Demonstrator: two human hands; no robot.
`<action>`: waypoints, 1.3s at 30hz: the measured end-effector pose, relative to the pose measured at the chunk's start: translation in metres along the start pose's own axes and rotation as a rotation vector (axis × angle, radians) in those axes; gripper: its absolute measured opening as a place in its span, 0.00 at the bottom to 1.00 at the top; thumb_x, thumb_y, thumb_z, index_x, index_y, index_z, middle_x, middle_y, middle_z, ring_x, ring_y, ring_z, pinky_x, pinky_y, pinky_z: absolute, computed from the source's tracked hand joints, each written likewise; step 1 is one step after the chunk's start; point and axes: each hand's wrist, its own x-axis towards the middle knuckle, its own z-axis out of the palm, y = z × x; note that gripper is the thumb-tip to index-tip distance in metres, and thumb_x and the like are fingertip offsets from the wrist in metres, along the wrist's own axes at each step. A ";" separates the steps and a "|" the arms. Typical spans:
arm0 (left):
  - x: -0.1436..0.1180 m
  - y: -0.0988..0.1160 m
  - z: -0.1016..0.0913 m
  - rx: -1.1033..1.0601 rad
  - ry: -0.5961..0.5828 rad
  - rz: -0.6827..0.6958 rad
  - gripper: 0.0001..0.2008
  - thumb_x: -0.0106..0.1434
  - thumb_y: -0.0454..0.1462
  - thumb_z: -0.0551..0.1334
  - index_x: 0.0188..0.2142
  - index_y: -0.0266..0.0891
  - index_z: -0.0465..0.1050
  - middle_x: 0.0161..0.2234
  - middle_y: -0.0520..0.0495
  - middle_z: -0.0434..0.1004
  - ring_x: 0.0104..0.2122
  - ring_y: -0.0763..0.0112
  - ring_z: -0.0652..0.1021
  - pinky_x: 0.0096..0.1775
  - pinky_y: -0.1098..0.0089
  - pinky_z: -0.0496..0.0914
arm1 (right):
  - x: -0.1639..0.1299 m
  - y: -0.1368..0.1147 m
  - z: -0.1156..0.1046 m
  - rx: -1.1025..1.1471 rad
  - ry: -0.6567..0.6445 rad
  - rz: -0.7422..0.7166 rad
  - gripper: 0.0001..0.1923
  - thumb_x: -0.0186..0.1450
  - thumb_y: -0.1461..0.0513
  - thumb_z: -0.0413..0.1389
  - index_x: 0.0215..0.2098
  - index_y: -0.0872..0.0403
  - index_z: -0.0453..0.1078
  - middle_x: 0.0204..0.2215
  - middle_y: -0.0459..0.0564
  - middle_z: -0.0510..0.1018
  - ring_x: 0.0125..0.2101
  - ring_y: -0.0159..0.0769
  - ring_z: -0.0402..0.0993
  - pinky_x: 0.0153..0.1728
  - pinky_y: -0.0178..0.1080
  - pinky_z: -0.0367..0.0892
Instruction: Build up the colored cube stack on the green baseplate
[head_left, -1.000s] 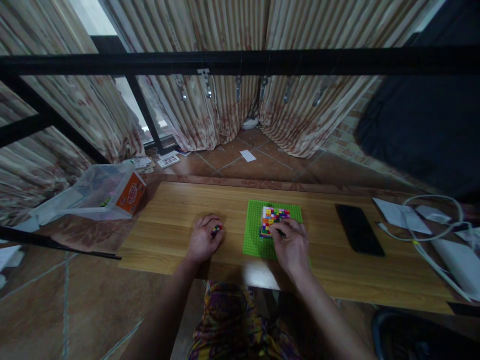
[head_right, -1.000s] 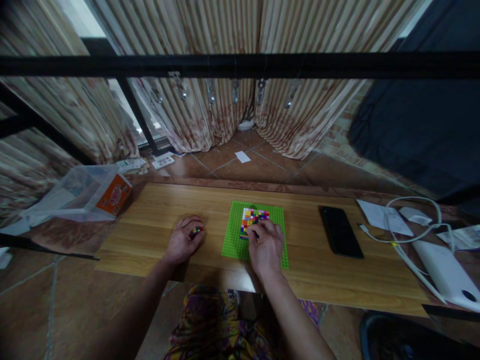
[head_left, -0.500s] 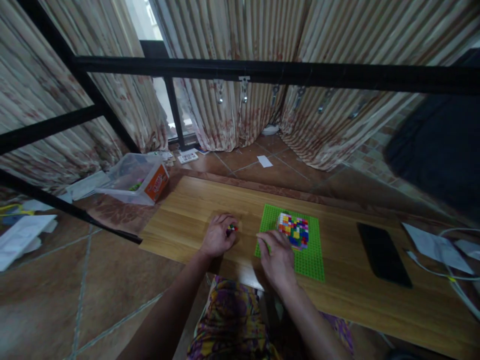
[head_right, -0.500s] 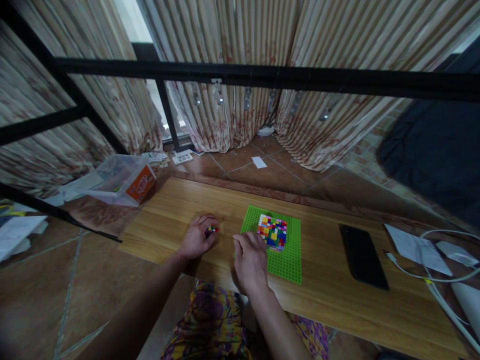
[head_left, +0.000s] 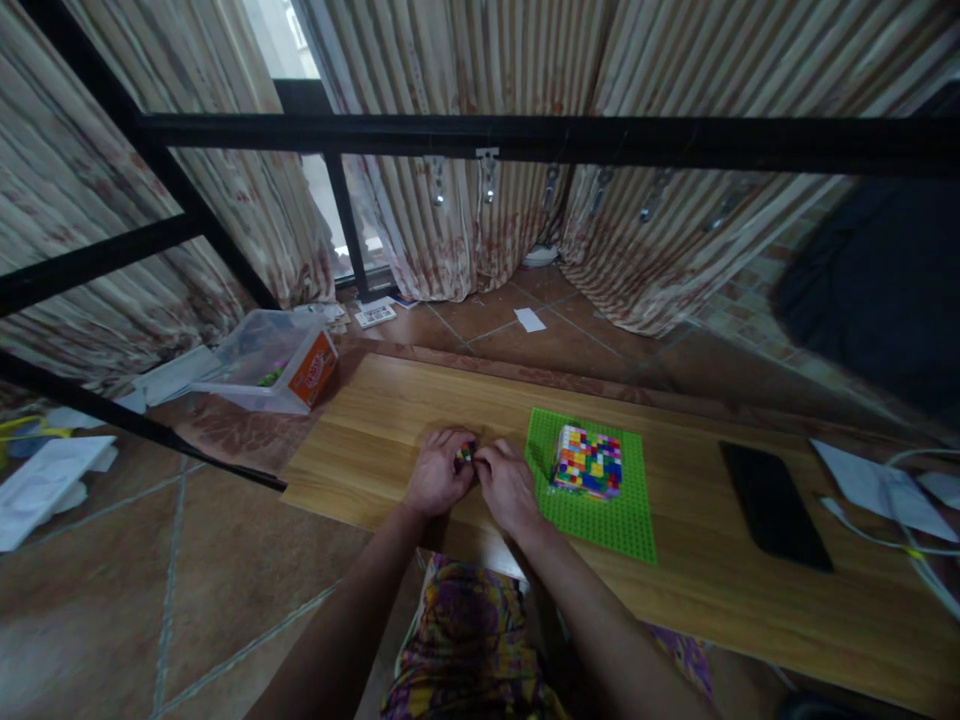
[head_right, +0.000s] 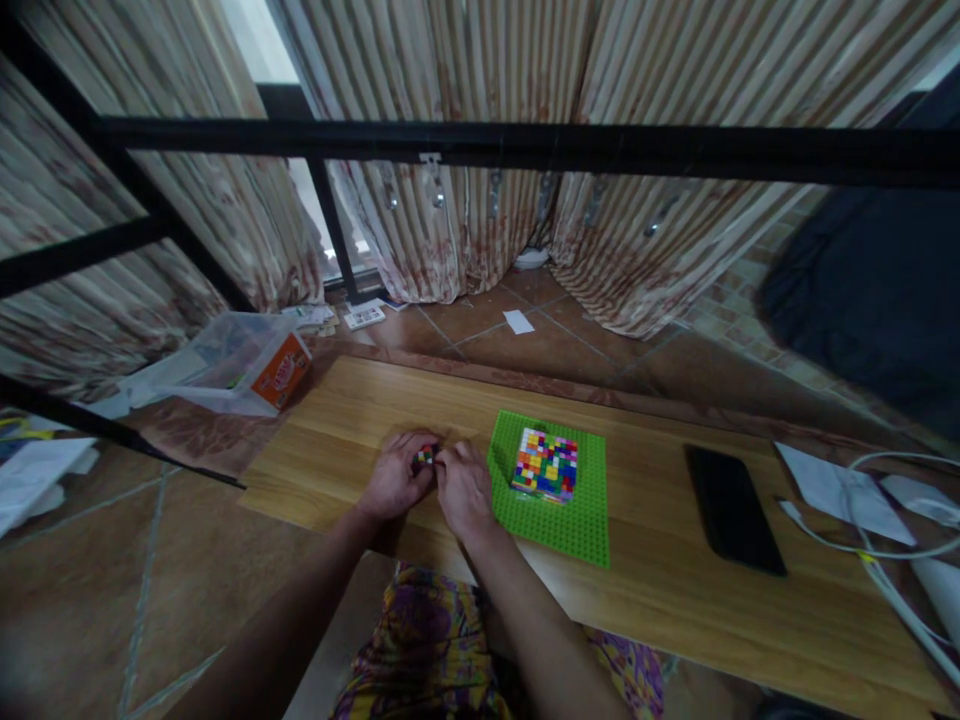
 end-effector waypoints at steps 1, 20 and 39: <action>0.000 0.000 0.000 0.001 0.003 0.000 0.19 0.54 0.31 0.59 0.47 0.39 0.69 0.46 0.43 0.75 0.49 0.59 0.73 0.53 0.58 0.66 | -0.004 -0.001 -0.002 0.032 0.012 0.008 0.09 0.66 0.67 0.51 0.34 0.52 0.73 0.34 0.51 0.75 0.38 0.39 0.72 0.42 0.39 0.65; 0.003 -0.004 0.000 0.038 -0.014 0.037 0.16 0.57 0.34 0.57 0.46 0.42 0.71 0.48 0.45 0.75 0.50 0.60 0.73 0.53 0.57 0.65 | -0.078 0.055 -0.104 0.145 0.423 0.244 0.12 0.67 0.58 0.51 0.39 0.51 0.77 0.38 0.52 0.80 0.38 0.39 0.77 0.42 0.42 0.71; 0.004 -0.002 0.000 0.036 -0.017 0.027 0.15 0.58 0.34 0.57 0.45 0.42 0.71 0.48 0.45 0.75 0.49 0.61 0.73 0.53 0.59 0.66 | -0.058 0.055 -0.092 -0.181 0.320 0.154 0.13 0.67 0.62 0.49 0.39 0.52 0.76 0.36 0.52 0.78 0.36 0.40 0.70 0.40 0.41 0.65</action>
